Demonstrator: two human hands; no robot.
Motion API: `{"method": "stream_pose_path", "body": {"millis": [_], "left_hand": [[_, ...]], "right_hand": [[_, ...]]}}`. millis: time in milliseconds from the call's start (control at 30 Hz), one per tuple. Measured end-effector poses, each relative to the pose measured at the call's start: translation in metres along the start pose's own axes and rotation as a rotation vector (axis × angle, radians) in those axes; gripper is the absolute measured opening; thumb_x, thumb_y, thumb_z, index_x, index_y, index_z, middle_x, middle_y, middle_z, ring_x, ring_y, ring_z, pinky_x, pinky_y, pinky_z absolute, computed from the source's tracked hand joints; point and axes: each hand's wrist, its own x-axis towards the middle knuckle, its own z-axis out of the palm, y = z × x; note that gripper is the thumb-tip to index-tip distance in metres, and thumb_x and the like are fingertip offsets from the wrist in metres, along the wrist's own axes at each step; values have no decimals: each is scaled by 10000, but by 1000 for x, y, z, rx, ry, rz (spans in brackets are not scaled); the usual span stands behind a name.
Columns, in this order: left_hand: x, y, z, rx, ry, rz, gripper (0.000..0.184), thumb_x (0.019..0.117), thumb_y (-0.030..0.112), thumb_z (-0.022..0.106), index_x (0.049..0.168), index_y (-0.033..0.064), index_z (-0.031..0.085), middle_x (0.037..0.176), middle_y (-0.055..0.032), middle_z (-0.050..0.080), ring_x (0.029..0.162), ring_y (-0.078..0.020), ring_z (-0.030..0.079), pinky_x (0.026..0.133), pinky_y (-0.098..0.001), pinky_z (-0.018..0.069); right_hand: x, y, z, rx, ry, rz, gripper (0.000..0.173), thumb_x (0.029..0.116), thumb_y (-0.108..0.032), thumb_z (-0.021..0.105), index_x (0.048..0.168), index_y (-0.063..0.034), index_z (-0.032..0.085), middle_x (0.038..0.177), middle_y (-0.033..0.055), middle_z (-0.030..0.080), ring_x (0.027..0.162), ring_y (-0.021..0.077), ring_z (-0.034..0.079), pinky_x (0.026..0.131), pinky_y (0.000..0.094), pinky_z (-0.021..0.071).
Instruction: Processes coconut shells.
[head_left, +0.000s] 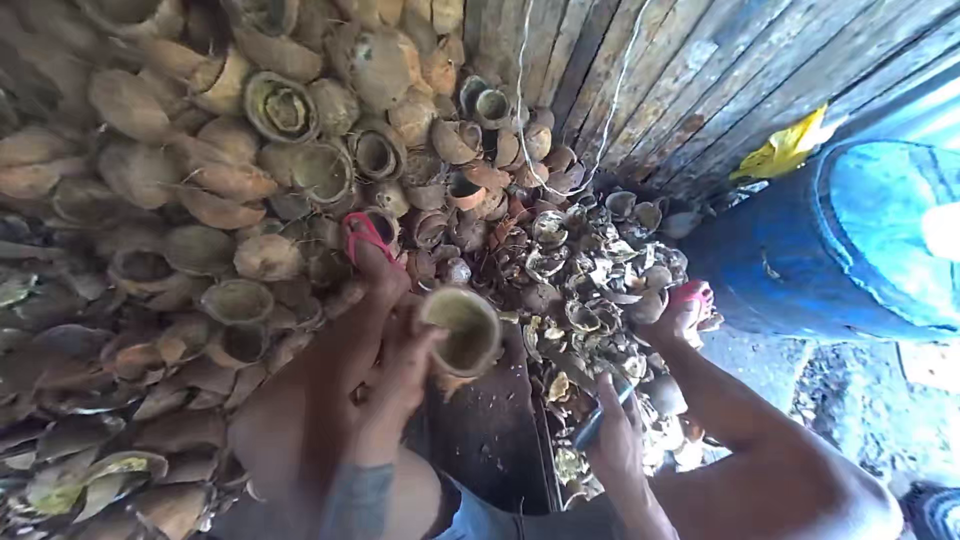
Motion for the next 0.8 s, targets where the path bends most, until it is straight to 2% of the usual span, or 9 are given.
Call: {"method": "stream_pose_path", "body": {"millis": [67, 200, 267, 333, 467, 567, 633, 700, 800], "left_hand": [[17, -47, 42, 111, 59, -125, 521, 945, 163, 642, 1435, 49, 504, 1281, -179, 623, 1110, -259, 644, 897, -470, 570], [39, -98, 82, 713, 66, -263, 632, 1055, 406, 522, 1509, -16, 402, 1399, -272, 567, 1284, -370, 584, 1062, -544, 480], [48, -112, 82, 871, 190, -148, 613, 1018, 333, 563, 1467, -64, 433, 1432, -297, 522, 1338, -394, 530, 1124, -526, 428], [58, -125, 80, 804, 296, 35, 496, 934, 202, 631, 1341, -65, 539, 1371, -283, 554, 1291, -380, 544, 1099, -502, 443], [65, -123, 88, 720, 312, 147, 369, 877, 122, 666, 1184, -79, 628, 1243, -265, 611, 1185, -353, 589, 1037, -478, 476], [72, -134, 87, 709, 346, 222, 298, 824, 102, 689, 1070, -64, 661, 1140, -228, 636, 1120, -329, 602, 992, -463, 490], [76, -132, 86, 730, 332, 235, 259, 824, 114, 684, 1033, -38, 670, 1109, -206, 642, 1107, -318, 603, 978, -461, 494], [81, -139, 84, 690, 341, 313, 242, 774, 116, 668, 974, -20, 676, 1064, -188, 634, 1072, -308, 598, 951, -451, 493], [83, -147, 81, 611, 350, 380, 230, 744, 100, 647, 942, -10, 682, 1039, -167, 634, 1053, -286, 591, 946, -422, 484]], "right_hand": [[-8, 15, -13, 37, -61, 81, 356, 1106, -322, 395, 1319, -67, 520, 743, 58, 612, 508, 151, 574, 470, 324, 552], [-30, 42, -36, -9, 60, 175, 173, 997, -138, 628, 1080, -8, 551, 548, 33, 504, 380, 120, 461, 376, 295, 464], [-42, 39, -45, -34, 95, 107, 160, 925, -94, 686, 983, -14, 560, 520, 20, 506, 365, 107, 455, 366, 280, 453], [-49, 25, -44, -47, 61, 10, 165, 884, -116, 723, 932, -44, 582, 528, 8, 525, 372, 102, 461, 369, 282, 454], [-24, 9, -3, -142, -94, -36, 192, 889, -173, 751, 909, -52, 603, 580, 25, 549, 405, 128, 485, 387, 304, 465], [37, 46, 52, -369, -73, -43, 234, 875, -160, 783, 990, -2, 655, 687, 31, 608, 539, 110, 562, 532, 314, 524], [60, 67, 71, -453, -8, -90, 232, 814, -152, 818, 908, -19, 653, 681, 13, 611, 575, 92, 575, 579, 309, 523], [73, 77, 59, -427, -30, -125, 213, 779, -119, 833, 832, -43, 641, 642, -7, 609, 542, 72, 582, 538, 280, 533], [125, 103, 17, -375, -262, -263, 217, 747, -117, 847, 835, -58, 657, 701, -16, 665, 621, 68, 641, 624, 282, 587]]}}
